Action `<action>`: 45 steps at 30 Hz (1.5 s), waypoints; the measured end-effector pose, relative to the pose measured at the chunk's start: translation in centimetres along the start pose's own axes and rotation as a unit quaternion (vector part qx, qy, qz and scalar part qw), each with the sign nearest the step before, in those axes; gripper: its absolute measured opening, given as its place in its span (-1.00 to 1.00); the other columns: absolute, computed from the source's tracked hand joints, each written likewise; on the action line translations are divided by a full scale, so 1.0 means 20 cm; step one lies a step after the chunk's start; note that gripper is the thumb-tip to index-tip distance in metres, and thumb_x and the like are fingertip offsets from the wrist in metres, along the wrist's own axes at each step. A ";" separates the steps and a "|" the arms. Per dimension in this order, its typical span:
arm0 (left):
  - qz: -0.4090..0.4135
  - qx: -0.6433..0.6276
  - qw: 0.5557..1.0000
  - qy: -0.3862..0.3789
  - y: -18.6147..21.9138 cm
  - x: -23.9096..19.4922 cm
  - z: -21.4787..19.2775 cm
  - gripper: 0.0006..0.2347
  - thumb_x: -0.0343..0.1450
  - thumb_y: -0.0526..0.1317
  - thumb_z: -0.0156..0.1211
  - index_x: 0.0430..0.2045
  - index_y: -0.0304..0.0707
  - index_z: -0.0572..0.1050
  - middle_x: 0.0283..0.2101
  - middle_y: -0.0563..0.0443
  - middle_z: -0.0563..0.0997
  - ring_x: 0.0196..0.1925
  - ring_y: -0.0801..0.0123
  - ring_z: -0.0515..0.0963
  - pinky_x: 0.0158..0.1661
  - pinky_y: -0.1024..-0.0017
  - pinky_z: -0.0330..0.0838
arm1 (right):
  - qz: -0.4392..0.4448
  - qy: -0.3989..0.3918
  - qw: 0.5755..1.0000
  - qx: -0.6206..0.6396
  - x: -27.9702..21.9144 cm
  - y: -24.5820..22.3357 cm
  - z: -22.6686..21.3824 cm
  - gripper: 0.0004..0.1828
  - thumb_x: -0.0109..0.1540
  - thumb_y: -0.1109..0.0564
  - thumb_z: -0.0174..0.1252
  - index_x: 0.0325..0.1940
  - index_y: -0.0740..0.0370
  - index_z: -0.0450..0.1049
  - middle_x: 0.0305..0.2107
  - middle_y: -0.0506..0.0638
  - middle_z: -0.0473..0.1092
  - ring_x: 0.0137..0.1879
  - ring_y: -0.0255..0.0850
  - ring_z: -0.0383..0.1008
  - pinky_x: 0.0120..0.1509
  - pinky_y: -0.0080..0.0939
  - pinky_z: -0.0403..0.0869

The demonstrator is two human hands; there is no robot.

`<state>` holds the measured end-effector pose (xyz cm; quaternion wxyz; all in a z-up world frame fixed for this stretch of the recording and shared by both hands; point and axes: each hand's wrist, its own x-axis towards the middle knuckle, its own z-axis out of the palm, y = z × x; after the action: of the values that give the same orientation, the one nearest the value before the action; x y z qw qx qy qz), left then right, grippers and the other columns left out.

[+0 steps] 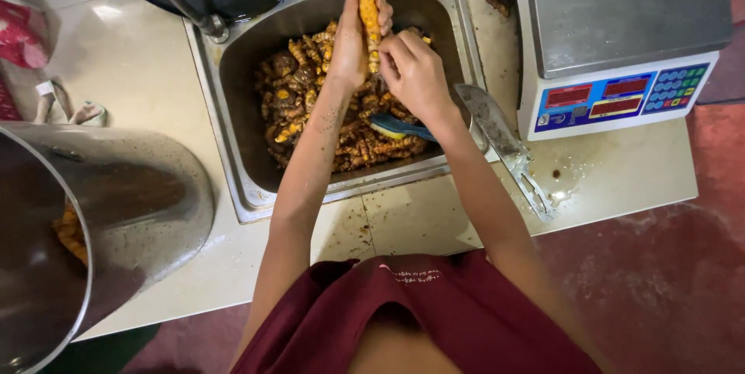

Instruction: The person scrubs turmeric roots under running water in a sink using a brush and a knife. They handle the roots one at a time, scrubbing and rinsing them before placing them into a metal container beside the sink.

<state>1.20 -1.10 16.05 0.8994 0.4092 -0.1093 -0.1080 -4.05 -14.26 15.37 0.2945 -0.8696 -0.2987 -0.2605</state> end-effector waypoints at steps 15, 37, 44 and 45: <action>-0.067 0.025 0.996 0.053 -0.03 0.00 -0.06 -0.66 0.49 0.15 -0.09 -0.43 -0.09 0.39 -0.50 0.19 0.35 -0.51 0.55 0.25 -0.43 0.50 0.20 | 0.255 -0.027 0.964 0.067 -0.25 0.13 0.17 -0.71 0.42 0.32 -0.10 -0.04 0.35 0.58 -0.57 -0.01 0.47 -0.66 -0.43 0.29 -0.67 -0.48 0.26; -0.023 -0.185 0.981 0.051 -0.39 -0.01 -0.16 -0.59 0.64 -0.04 -0.07 0.16 -0.49 0.45 0.24 -0.45 0.47 0.33 -0.16 0.44 0.35 -0.06 0.22 | 0.353 0.006 0.900 0.255 -0.29 -0.08 0.17 -0.49 0.53 0.02 -0.21 0.61 -0.01 0.11 -0.27 0.12 0.55 -0.30 -0.23 0.57 -0.15 -0.21 0.55; -0.045 -0.084 0.991 0.098 -0.44 0.07 -0.38 -0.46 0.64 0.12 -0.32 0.28 -0.37 0.34 0.33 -0.23 0.42 0.42 0.02 0.35 0.39 -0.08 0.10 | 0.296 0.080 0.922 0.236 -0.62 -0.13 0.35 -0.62 0.42 0.15 0.03 0.30 0.27 0.48 -0.04 0.32 0.52 0.08 0.18 0.54 0.10 0.09 0.53; -0.078 -0.037 0.993 0.085 -0.42 0.00 -0.41 -0.42 0.66 0.16 -0.44 0.41 -0.34 0.20 0.46 -0.16 0.28 0.53 0.05 0.22 0.45 -0.15 -0.12 | 0.300 0.035 0.925 0.232 -0.73 -0.20 0.28 -0.61 0.40 0.08 0.08 0.30 0.17 0.51 -0.05 0.21 0.56 0.06 0.09 0.57 0.05 0.02 0.55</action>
<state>2.60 -0.64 4.28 0.9086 0.3910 0.0043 -0.1465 -15.20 -13.22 3.81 0.5623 -0.8165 -0.0653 -0.1135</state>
